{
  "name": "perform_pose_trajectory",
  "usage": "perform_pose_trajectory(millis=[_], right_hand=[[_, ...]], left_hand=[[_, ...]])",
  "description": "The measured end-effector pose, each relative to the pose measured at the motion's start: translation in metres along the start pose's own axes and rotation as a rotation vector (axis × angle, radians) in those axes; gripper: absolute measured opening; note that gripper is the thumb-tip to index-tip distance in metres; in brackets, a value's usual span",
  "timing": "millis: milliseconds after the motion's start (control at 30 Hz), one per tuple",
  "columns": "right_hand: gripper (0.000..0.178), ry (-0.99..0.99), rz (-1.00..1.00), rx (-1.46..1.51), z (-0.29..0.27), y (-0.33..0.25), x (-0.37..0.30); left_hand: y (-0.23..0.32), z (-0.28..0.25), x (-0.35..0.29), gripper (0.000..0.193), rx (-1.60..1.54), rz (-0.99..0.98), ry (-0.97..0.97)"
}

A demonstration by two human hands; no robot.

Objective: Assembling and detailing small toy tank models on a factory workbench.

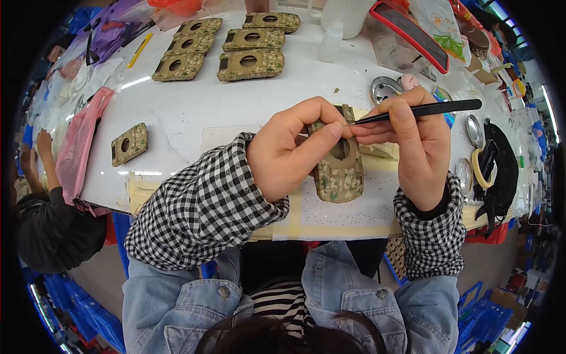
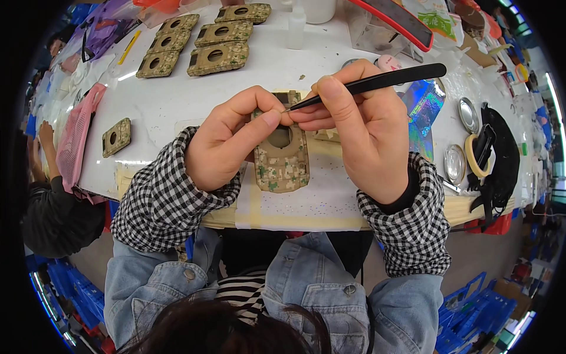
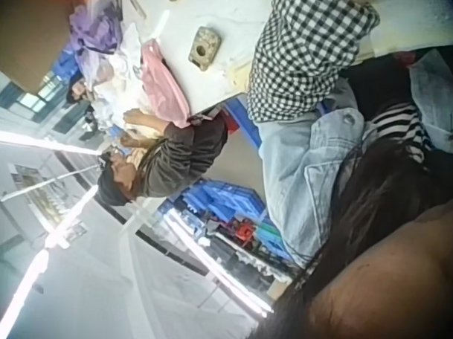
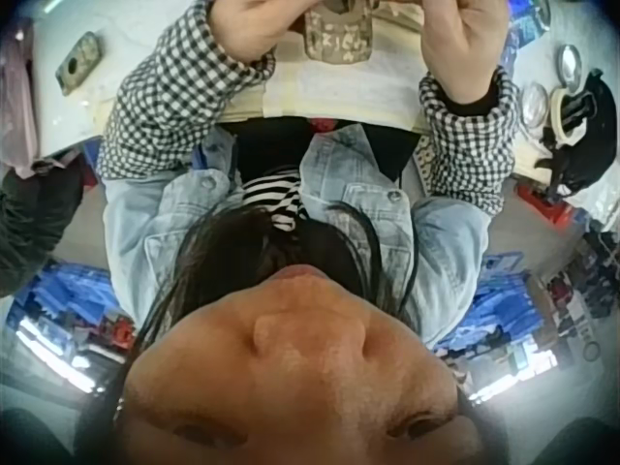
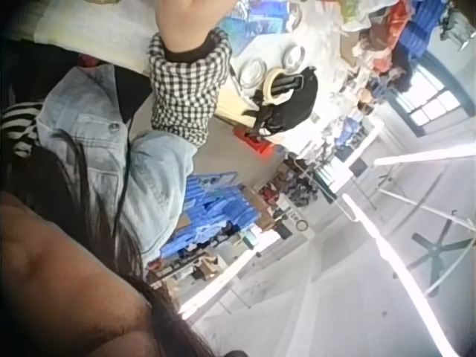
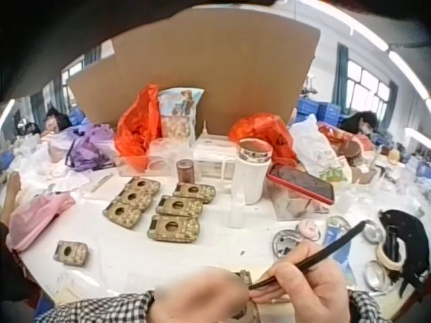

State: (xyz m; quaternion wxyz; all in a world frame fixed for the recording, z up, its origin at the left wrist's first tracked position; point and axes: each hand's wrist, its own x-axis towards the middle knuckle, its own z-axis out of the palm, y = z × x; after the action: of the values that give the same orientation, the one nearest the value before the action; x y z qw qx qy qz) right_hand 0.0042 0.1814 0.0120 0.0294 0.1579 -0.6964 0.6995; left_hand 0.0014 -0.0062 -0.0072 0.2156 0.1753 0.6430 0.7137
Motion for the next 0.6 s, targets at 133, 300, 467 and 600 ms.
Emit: perform_pose_trajectory(millis=[133,300,467,600], right_hand=[[0.018,0.002,0.001,-0.004,0.0,0.001,0.0],[0.018,0.007,-0.009,-0.003,-0.001,0.001,0.0],[0.017,0.008,-0.074,-0.008,-0.002,-0.004,-0.001],[0.02,-0.07,-0.218,-0.125,-0.004,-0.014,-0.01]], left_hand=[[-0.001,0.001,0.0,0.018,-0.015,0.003,0.011],[0.002,-0.001,0.0,0.02,-0.058,-0.064,-0.024],[0.01,-0.004,0.002,0.02,-0.235,-0.185,-0.007],[0.009,-0.02,0.008,0.02,-0.288,-0.186,-0.039]])
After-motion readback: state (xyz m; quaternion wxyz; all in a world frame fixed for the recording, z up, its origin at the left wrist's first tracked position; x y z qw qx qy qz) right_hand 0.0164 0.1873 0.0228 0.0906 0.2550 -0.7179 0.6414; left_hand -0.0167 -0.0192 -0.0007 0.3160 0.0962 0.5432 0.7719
